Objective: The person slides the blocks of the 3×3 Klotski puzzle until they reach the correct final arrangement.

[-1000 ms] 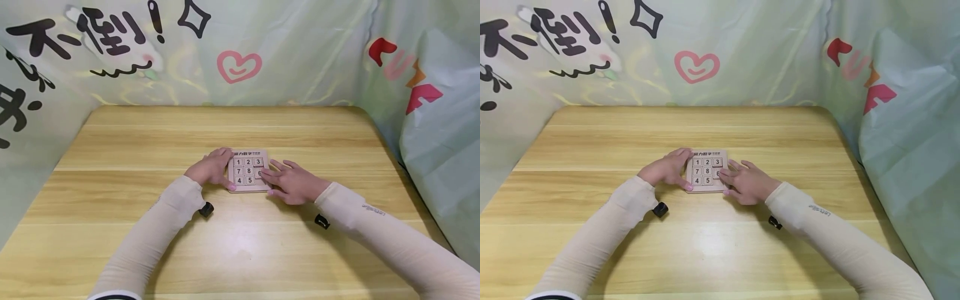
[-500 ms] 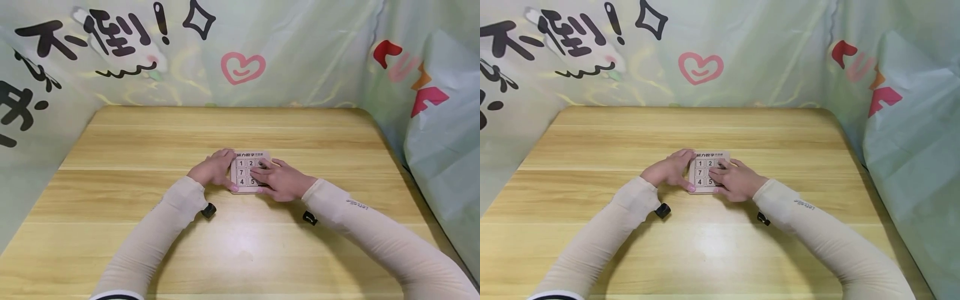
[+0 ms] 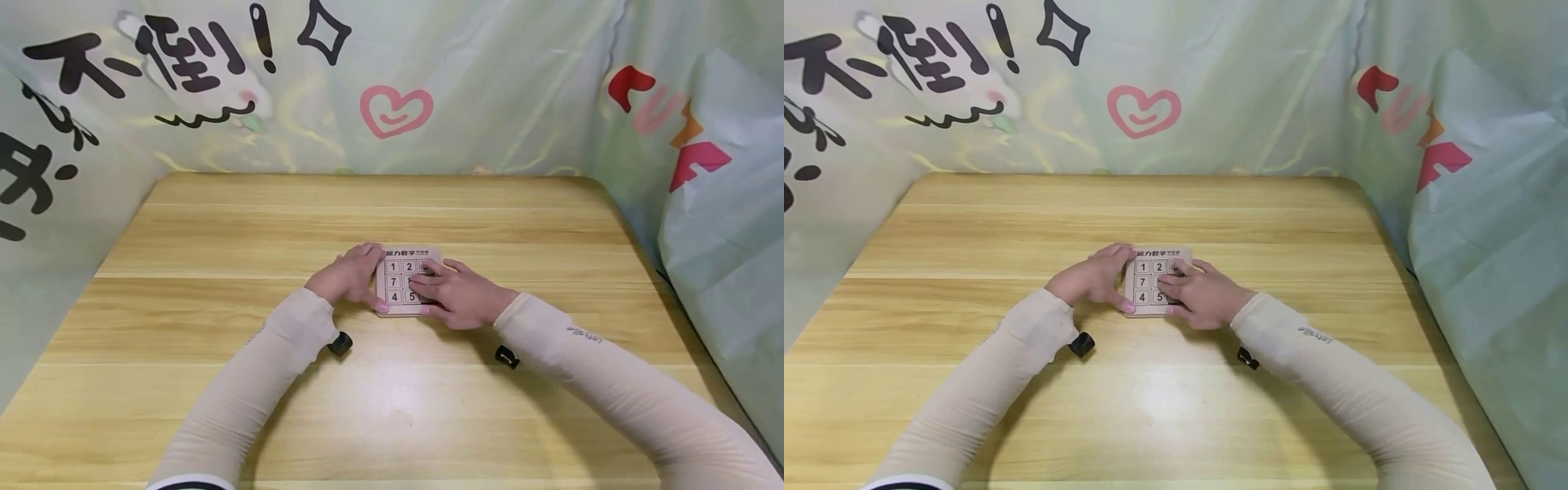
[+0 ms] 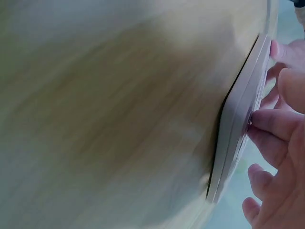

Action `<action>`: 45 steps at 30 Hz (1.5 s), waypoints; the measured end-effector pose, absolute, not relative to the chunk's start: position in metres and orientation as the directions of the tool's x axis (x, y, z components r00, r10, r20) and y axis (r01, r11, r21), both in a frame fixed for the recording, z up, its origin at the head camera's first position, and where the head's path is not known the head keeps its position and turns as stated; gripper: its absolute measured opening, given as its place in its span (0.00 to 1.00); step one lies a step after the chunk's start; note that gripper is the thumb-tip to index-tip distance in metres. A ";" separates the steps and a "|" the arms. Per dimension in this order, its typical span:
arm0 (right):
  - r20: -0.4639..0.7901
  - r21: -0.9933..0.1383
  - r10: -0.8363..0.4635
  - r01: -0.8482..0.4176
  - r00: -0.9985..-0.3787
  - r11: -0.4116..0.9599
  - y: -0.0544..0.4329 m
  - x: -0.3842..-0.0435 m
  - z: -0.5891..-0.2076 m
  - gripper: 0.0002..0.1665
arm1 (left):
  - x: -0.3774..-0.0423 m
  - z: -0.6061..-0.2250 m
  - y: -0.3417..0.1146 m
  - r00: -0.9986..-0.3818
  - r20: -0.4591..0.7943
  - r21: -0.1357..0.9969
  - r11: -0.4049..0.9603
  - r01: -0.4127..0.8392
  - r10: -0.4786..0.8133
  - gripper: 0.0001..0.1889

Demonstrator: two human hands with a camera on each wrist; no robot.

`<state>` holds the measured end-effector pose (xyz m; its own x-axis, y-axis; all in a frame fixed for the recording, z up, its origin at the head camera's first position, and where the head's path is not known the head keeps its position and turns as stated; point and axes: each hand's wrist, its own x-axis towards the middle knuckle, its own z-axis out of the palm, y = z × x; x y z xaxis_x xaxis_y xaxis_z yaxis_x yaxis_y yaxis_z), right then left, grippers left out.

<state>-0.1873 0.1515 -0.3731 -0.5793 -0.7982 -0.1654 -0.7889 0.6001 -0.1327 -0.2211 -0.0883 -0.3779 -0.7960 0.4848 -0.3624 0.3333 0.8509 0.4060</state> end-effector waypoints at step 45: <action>-0.149 -0.120 -0.821 -0.814 -0.552 0.569 0.157 -0.185 -0.374 0.31 | -0.222 -0.378 -0.086 -0.797 -0.371 0.394 0.858 0.330 0.477 0.60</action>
<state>-0.1847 0.1569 -0.3741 -0.5519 -0.8205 -0.1488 -0.8135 0.5690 -0.1202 -0.2223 -0.0857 -0.3784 -0.7966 0.4769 -0.3715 0.3299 0.8579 0.3939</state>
